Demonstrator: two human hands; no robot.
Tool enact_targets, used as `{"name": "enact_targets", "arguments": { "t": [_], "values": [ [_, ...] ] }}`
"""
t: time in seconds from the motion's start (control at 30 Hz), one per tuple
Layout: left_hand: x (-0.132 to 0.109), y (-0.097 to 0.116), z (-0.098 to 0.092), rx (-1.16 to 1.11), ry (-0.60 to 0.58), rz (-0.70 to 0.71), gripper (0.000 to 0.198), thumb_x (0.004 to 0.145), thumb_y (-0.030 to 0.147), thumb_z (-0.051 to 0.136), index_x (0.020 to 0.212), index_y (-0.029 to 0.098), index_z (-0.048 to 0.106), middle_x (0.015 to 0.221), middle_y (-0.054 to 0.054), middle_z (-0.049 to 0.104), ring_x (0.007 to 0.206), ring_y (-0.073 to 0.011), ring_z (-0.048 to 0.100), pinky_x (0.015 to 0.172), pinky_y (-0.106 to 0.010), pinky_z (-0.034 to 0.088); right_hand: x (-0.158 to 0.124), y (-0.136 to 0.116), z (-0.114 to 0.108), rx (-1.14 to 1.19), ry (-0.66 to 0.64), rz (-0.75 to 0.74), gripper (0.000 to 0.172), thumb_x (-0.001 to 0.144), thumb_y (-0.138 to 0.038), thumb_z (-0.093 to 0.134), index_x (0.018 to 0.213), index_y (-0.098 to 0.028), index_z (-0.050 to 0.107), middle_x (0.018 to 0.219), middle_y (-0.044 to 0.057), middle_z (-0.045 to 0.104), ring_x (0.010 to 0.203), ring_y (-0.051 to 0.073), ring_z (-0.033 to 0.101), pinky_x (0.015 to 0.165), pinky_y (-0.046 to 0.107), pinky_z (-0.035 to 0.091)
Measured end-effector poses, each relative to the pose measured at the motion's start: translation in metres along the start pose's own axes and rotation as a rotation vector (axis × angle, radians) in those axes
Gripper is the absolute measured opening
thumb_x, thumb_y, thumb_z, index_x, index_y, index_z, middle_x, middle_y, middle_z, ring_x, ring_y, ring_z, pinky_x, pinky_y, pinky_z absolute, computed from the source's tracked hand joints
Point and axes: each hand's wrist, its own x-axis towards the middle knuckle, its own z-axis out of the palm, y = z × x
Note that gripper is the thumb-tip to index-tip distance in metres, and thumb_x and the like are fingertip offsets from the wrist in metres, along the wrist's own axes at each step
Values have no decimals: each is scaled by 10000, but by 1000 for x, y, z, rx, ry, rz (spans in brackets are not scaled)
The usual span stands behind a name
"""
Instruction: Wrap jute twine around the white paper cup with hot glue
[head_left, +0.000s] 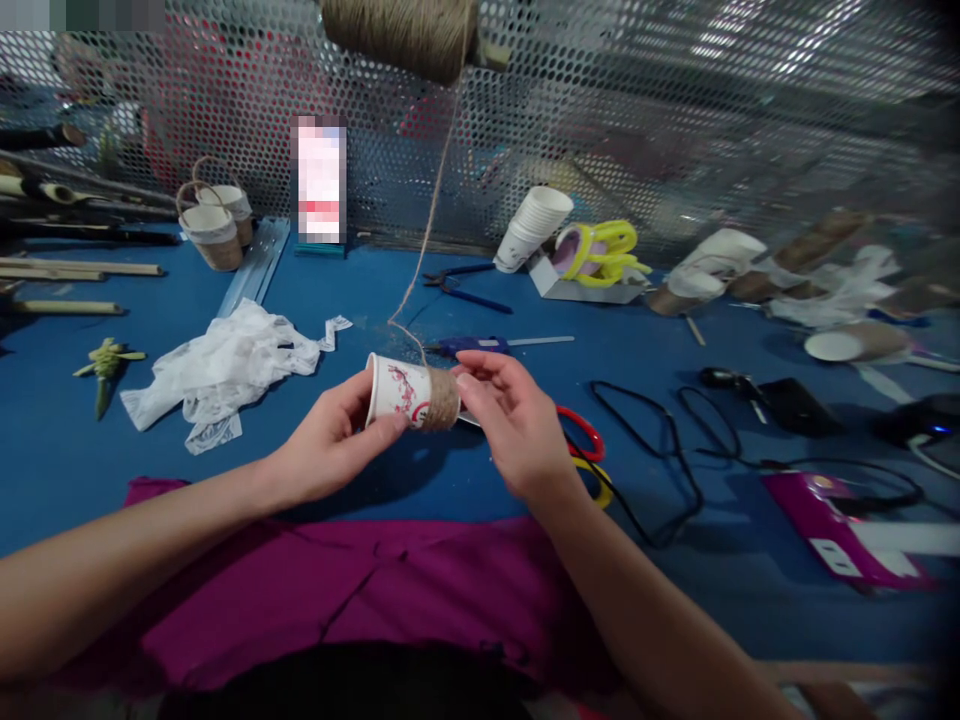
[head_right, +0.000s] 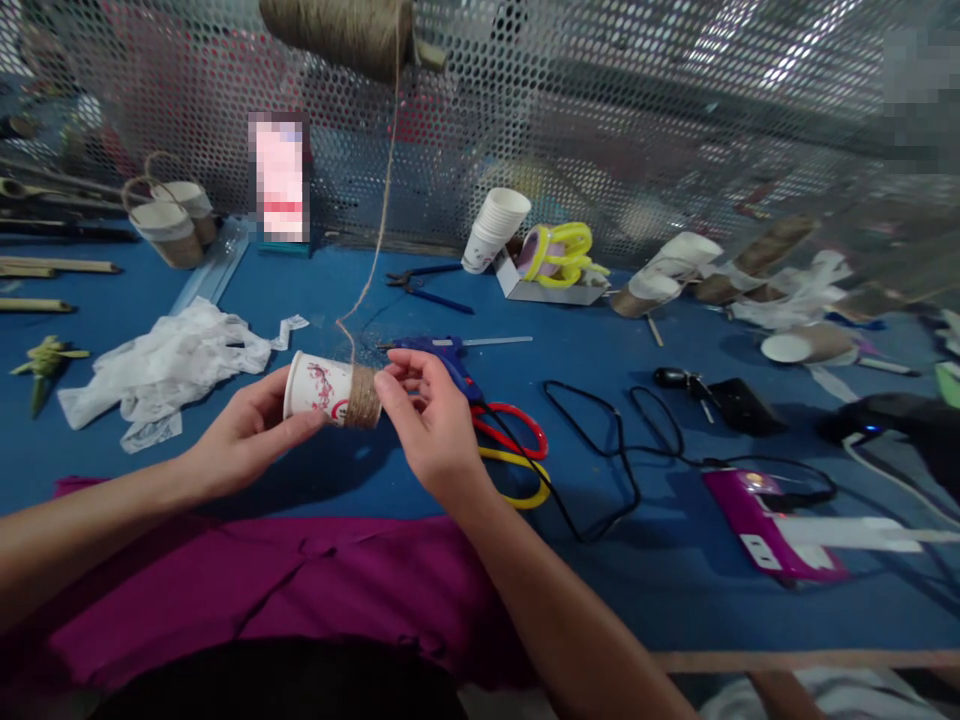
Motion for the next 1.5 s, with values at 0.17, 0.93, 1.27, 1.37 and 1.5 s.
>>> {"name": "enact_targets", "arguments": {
  "t": [0.17,0.93,1.27,1.37,1.5],
  "values": [
    [0,1,-2,18,-41,15,275,778,217,600,1043,145,589,979,-60,654,824,-150,573,757,-234,434,3,3,-2,80,-176,125,290,791,-377,528,989,-166,557,905,75,656,827,168,620,736,337,520],
    [12,4,-6,-126,36,-281,238,610,192,663,825,121,590,755,-3,636,666,-101,548,666,-210,426,-3,12,1,-306,-281,-362,381,774,-310,605,1122,-220,478,1137,103,506,1050,220,521,829,397,504],
    [8,5,-3,28,-39,-232,178,624,249,626,724,122,552,633,31,535,567,-79,457,574,-205,382,-3,9,1,-208,-231,-446,216,872,-216,443,1060,-241,545,1094,70,573,1071,179,517,884,388,462],
    [8,4,-2,36,-36,-240,169,623,255,612,706,124,543,612,32,524,553,-79,450,564,-209,382,-3,8,1,-218,-241,-474,218,874,-209,434,1050,-243,559,1095,72,572,1073,178,519,922,416,433],
    [8,4,-2,71,-47,-242,171,634,271,602,699,123,548,599,25,529,551,-85,456,560,-213,387,-2,7,1,-224,-305,-476,226,882,-195,420,1047,-230,570,1098,78,578,1057,167,531,902,400,450]
  ]
}}
